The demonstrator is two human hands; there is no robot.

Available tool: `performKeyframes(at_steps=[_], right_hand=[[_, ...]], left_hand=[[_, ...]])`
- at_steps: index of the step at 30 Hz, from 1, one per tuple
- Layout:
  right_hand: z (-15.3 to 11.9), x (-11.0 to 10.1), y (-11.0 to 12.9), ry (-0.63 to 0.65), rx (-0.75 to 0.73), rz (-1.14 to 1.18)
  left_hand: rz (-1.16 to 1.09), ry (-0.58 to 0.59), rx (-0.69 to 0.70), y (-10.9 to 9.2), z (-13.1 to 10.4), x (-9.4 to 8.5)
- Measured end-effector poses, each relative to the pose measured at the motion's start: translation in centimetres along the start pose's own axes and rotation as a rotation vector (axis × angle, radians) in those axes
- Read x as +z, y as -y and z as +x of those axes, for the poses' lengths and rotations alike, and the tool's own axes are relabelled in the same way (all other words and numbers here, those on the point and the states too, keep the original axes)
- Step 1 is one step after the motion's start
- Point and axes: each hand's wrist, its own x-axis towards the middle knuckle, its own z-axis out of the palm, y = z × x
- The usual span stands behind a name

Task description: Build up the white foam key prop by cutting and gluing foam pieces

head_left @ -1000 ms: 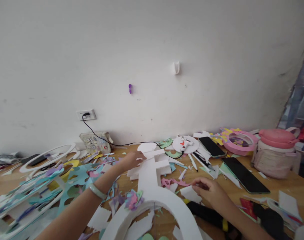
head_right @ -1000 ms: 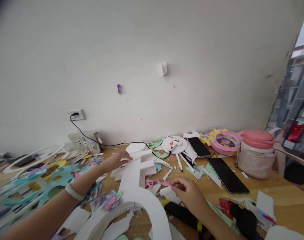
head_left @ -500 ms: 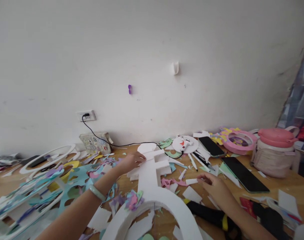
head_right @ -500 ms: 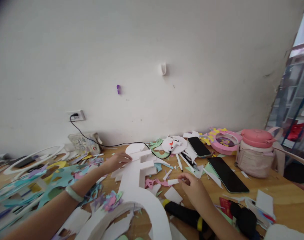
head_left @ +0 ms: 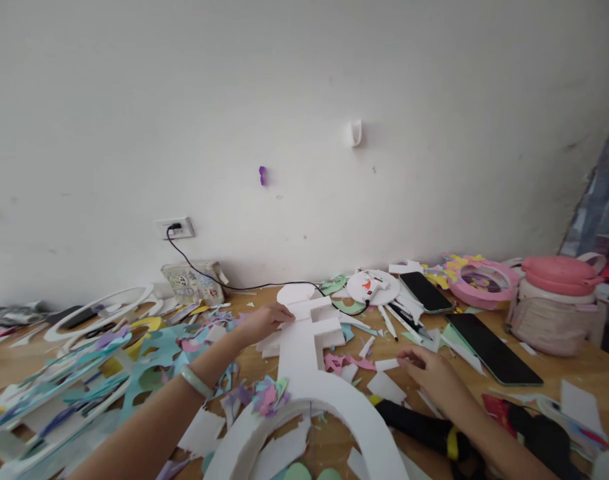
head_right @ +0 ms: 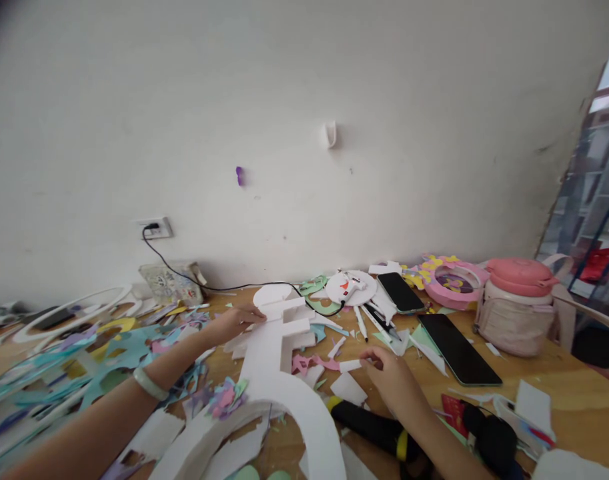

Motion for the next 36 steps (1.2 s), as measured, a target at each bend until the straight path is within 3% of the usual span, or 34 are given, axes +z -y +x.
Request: performKeyframes(at_steps=[17, 24, 29, 33, 36], right_hand=[[0.1, -0.1, -0.7, -0.022, -0.002, -0.068], [-0.2, -0.6, 0.4, 0.064, 0.01, -0.451], [-0.3, -0.8, 0.8, 0.099, 0.005, -0.547], [-0.3, -0.7, 1.3, 0.108, -0.062, -0.587], [-1.9, -0.7, 2.4, 0.049, -0.248, -0.635]], left_hand=[[0.076, 0.008, 0.014, 0.0, 0.1, -0.4], [0.11, 0.019, 0.051, 0.1, 0.2, -0.3], [0.119, 0.026, 0.066, 0.3, 0.0, -0.2], [0.128, 0.02, 0.058, 0.1, -0.3, -0.1], [0.133, 0.007, 0.048, -0.3, -0.7, 0.1]])
